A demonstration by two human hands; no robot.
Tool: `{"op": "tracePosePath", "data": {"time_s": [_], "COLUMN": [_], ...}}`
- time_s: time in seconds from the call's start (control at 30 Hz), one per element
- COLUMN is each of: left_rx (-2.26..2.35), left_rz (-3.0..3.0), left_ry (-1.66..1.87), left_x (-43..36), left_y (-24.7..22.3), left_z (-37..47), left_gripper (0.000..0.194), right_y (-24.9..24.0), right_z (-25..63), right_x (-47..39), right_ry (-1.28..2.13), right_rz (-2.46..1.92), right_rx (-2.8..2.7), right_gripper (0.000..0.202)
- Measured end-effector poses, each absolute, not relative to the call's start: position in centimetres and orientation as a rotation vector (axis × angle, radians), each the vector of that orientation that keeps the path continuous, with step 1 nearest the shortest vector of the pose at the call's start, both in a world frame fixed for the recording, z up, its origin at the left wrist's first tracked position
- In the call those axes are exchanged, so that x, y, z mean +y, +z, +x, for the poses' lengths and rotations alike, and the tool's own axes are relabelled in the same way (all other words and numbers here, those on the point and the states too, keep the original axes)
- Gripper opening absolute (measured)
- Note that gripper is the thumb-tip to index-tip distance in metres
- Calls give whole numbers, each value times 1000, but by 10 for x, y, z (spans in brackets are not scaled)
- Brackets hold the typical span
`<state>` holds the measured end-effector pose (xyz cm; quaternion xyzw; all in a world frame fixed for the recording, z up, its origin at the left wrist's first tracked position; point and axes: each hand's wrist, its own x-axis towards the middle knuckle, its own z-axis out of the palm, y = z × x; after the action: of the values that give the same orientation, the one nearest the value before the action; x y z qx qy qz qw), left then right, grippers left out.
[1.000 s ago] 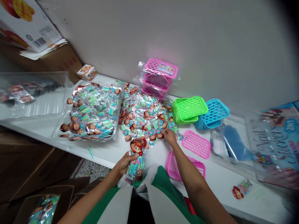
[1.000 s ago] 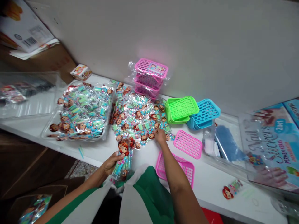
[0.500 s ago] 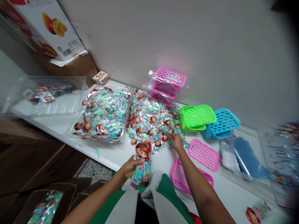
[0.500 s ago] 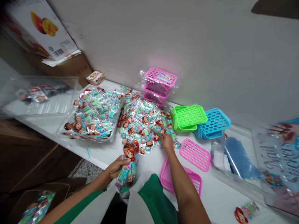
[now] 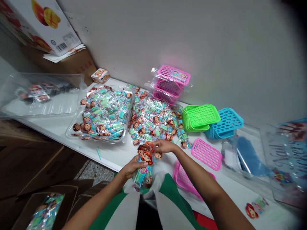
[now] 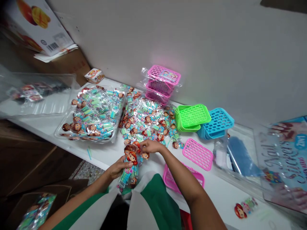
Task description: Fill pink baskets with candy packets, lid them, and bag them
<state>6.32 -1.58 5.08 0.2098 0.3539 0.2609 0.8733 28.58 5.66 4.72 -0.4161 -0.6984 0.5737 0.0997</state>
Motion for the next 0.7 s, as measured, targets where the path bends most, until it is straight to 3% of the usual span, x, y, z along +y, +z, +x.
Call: {"op": "tracePosePath", "data": {"time_s": [0.1, 0.23, 0.4, 0.53, 0.7], "left_rx": [763, 793, 777, 760, 745], "left_rz": [332, 243, 213, 239, 261], "left_ry": [566, 636, 663, 680, 664], "left_x": [-18, -17, -12, -9, -7], "left_y": [48, 46, 45, 45, 47], "left_z": [60, 61, 64, 67, 68], "left_gripper": [42, 41, 38, 34, 41], "right_y": [24, -2, -13, -6, 16], "right_z": [289, 291, 303, 314, 324], "right_x": [67, 77, 80, 76, 59], "right_ry": [1252, 694, 816, 703, 605], "right_rz": [-1741, -2327, -2506, -2513, -2175], "right_rx": [-1733, -1735, -1819, -1970, -2276], "right_gripper": [41, 52, 46, 33, 29]}}
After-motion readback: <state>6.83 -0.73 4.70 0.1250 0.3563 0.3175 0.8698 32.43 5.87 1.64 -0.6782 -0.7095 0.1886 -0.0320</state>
